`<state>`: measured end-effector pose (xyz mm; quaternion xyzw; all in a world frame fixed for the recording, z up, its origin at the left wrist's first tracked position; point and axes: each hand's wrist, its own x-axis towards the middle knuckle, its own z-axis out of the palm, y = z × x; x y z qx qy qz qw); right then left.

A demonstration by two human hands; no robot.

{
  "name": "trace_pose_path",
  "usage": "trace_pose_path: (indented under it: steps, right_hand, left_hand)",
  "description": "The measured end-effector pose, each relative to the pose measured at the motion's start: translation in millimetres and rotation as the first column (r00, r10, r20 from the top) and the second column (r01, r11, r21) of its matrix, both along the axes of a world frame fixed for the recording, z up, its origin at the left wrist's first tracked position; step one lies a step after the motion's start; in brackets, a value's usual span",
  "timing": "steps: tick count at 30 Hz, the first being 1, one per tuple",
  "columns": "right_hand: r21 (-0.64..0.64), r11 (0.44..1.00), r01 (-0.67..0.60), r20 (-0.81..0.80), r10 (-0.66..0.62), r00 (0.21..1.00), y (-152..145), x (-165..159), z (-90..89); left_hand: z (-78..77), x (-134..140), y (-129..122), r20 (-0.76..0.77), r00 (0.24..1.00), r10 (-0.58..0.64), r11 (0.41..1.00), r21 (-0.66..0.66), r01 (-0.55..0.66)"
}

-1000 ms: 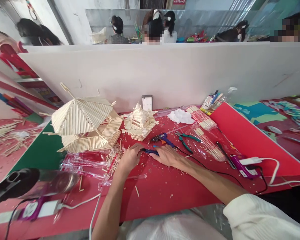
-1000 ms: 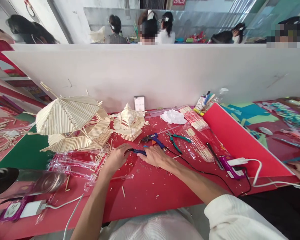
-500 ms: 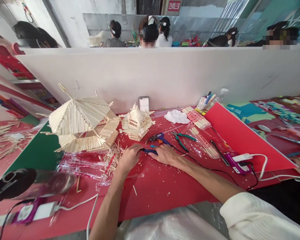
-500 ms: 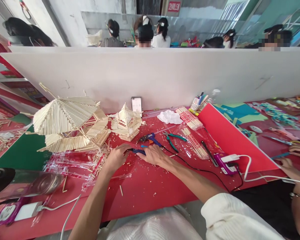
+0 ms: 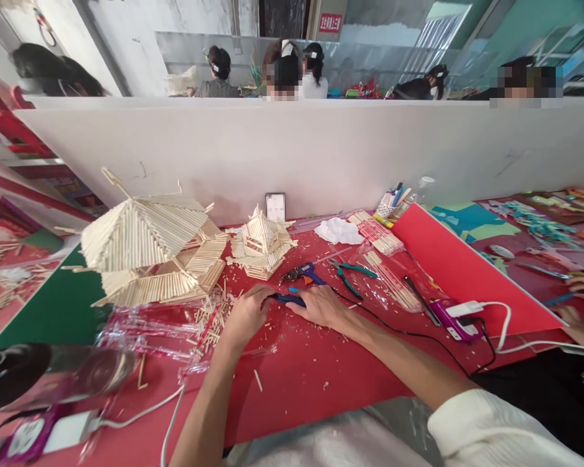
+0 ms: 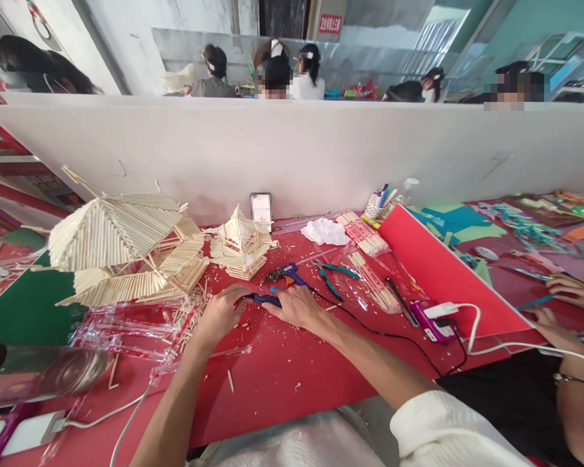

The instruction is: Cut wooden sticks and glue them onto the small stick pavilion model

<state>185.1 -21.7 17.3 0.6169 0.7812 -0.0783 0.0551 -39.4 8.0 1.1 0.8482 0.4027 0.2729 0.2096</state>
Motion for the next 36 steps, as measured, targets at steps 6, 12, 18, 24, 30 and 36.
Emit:
trace_pose_path:
  steps: [6, 12, 18, 24, 30, 36]
  right_hand:
    - [0.003, 0.992, 0.130, -0.007, -0.130, 0.992, -15.5, -14.1, 5.1]
    - [0.111, 0.981, 0.158, -0.072, -0.151, 0.986, -37.9, -19.6, -9.7]
    - [0.208, 0.954, 0.216, -0.075, -0.205, 0.976, -48.7, -26.4, -29.7]
    - [0.293, 0.932, 0.212, -0.158, -0.172, 0.972, -46.7, -21.2, -36.4]
    - [0.345, 0.884, 0.316, -0.317, -0.207, 0.926, -1.2, 34.8, -28.2]
    - [0.146, 0.933, 0.329, -0.155, -0.307, 0.939, 36.2, 66.0, -35.7]
  left_hand:
    - [-5.1, -11.2, 8.7, -0.044, 0.999, 0.017, 1.000, 0.008, -0.016]
    - [-11.7, -24.7, 17.1, -0.113, 0.989, 0.094, 0.995, -0.027, -0.097]
    - [-23.1, -29.6, 22.4, -0.153, 0.974, 0.170, 0.985, -0.015, -0.174]
    - [-31.0, -29.4, 26.1, -0.046, 0.986, 0.159, 0.987, -0.013, -0.160]
    - [-28.3, -28.8, 27.0, 0.043, 0.983, 0.179, 0.984, -0.014, -0.179]
    - [-26.7, -28.6, 27.6, 0.123, 0.980, 0.156, 0.987, -0.058, -0.149]
